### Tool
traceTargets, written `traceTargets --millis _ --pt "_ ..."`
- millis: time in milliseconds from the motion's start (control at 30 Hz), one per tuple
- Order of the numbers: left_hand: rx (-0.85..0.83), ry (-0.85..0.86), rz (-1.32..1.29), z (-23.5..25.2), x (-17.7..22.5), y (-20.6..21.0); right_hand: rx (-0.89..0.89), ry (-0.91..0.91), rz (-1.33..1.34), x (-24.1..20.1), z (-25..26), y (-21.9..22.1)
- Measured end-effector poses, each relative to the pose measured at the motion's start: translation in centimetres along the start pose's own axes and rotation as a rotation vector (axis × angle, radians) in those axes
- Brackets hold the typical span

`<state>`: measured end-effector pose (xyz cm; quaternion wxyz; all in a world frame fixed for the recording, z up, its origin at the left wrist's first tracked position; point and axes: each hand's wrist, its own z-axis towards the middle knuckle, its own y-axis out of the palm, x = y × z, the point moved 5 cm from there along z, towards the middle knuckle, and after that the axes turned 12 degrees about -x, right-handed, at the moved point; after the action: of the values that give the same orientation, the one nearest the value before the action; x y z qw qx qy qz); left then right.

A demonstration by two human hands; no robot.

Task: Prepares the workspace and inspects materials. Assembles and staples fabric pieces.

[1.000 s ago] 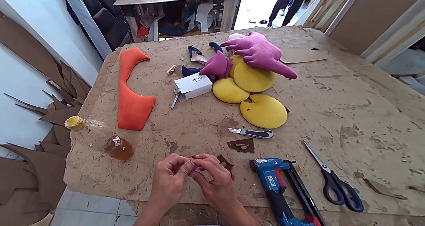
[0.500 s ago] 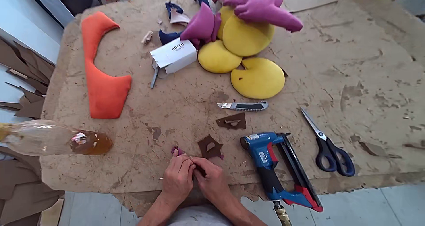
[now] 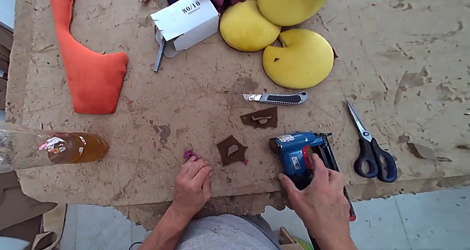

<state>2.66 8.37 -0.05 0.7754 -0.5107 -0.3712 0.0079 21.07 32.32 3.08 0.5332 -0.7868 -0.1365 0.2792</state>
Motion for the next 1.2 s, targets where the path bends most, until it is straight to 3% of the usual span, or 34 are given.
traceTargets --millis 167,267,367,533,667,1200 --pt "-0.057 0.017 0.019 0.4 -0.9 -0.4 -0.092 0.105 -0.108 -0.3 0.3 -1.1" --pt "-0.113 -0.006 -0.08 0.9 -1.7 -0.5 -0.09 0.144 -0.081 -1.1 -2.0 -2.8" --pt "-0.145 -0.021 -0.174 1.2 -2.1 -0.7 -0.258 0.154 0.098 -4.2 -6.9 -4.6" --pt "-0.185 -0.003 -0.206 1.4 -2.4 -0.8 -0.364 0.182 0.48 -11.0 -13.2 -1.3" --pt "-0.221 0.001 -0.221 1.6 -2.7 -0.9 -0.454 0.223 0.443 -12.9 -13.9 1.2" --pt "-0.274 0.007 -0.22 1.9 -2.8 -1.1 -0.39 0.276 0.538 -15.0 -13.8 2.0"
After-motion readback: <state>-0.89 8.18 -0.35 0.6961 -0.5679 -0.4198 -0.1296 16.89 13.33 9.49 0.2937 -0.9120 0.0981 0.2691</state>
